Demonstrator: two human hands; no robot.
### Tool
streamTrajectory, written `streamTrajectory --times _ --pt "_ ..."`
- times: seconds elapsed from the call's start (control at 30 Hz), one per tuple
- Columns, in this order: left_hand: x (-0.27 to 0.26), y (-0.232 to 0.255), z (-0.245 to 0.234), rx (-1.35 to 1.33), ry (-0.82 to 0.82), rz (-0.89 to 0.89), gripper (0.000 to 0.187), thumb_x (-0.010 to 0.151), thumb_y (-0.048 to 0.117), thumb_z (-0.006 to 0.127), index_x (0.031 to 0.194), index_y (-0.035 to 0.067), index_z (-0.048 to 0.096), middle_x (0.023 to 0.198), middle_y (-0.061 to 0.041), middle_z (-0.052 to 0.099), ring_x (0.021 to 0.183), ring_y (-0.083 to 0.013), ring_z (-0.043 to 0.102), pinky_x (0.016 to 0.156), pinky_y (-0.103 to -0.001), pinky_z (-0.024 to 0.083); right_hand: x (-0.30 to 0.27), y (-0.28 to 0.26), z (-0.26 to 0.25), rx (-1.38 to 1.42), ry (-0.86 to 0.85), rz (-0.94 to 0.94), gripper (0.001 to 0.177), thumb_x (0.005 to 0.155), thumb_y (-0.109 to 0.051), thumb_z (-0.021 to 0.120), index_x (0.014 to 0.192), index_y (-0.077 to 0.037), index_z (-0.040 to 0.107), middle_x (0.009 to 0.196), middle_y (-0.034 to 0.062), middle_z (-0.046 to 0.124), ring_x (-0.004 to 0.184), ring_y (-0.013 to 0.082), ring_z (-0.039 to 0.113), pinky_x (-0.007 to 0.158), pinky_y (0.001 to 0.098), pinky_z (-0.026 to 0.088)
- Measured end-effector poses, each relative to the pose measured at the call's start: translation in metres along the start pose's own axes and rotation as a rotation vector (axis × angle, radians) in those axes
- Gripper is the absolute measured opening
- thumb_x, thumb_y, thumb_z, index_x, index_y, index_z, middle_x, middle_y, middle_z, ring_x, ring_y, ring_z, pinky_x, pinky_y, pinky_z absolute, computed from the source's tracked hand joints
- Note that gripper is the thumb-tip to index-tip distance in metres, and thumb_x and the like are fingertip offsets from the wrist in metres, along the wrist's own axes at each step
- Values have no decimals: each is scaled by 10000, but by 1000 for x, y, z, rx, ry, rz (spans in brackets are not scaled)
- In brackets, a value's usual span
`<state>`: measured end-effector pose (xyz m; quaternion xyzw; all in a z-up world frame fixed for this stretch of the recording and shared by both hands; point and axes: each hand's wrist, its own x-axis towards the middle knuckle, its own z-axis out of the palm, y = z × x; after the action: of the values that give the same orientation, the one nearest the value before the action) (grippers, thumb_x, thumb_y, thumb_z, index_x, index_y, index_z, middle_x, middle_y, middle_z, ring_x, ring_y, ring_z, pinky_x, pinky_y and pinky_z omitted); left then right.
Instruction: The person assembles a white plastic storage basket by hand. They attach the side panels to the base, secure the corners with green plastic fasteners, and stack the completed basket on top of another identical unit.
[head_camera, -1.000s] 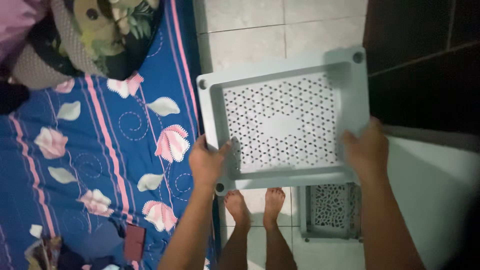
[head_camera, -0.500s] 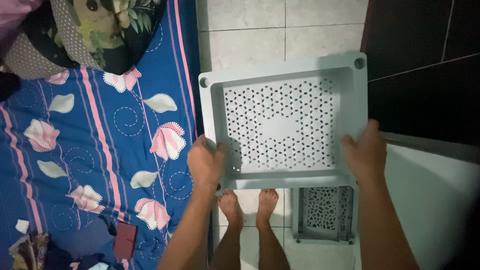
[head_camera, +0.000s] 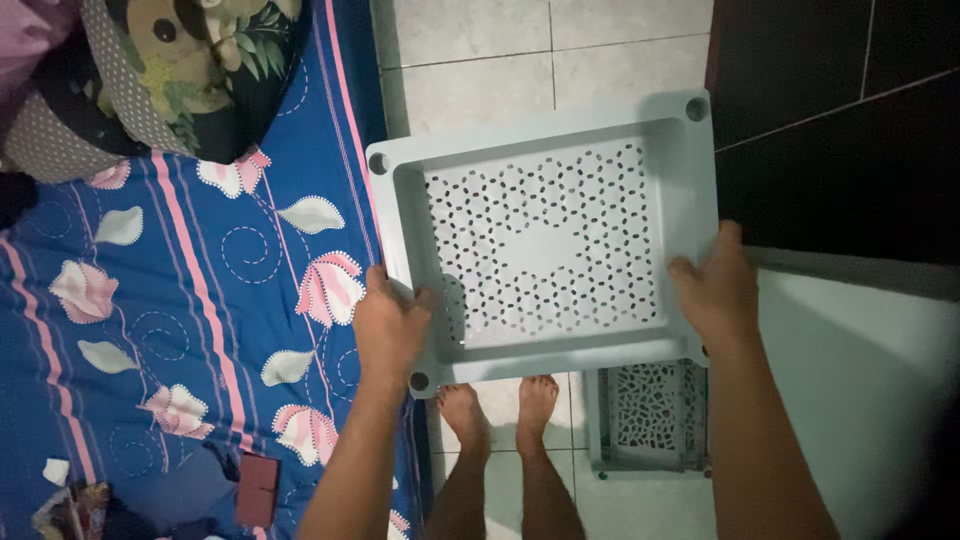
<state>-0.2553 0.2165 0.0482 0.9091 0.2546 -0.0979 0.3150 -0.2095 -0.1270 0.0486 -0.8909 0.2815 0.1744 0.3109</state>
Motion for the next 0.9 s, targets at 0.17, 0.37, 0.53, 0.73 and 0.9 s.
streamTrajectory --times 0.17,0.37,0.53,0.73,0.9 --pt "-5 8 -12 68 9 42 448 797 238 778 1106 -16 577 856 -279 717 812 -468 712 728 -519 557 -9 6 -4 -6 -7 45 576 899 -149 697 1411 -19 467 1281 303 639 1168 435 653 1021 483 498" --pt "-16 28 -21 197 23 106 464 824 269 765 1148 -1 570 842 -288 710 799 -496 690 693 -551 537 -35 25 -4 92 74 88 591 902 -163 694 1430 -38 458 1295 294 630 1130 433 670 962 490 514" --pt "-35 48 -16 228 -37 159 435 848 310 727 1117 9 567 817 -271 714 778 -486 694 671 -552 529 -65 61 -18 219 92 172 544 890 -153 698 1362 -13 467 1128 286 692 1029 434 701 900 501 540" --pt "-64 72 -1 213 -133 293 411 856 296 714 1095 0 558 799 -274 708 766 -485 695 663 -545 532 -114 120 -15 236 246 244 587 876 -130 719 1378 22 455 1194 310 652 1091 464 651 927 506 503" --pt "-97 96 23 216 -215 476 396 854 279 707 1108 1 585 1022 -266 698 946 -473 671 787 -542 520 -171 180 -10 429 295 461 483 876 -131 705 1286 30 506 1256 283 647 1151 419 653 989 469 505"
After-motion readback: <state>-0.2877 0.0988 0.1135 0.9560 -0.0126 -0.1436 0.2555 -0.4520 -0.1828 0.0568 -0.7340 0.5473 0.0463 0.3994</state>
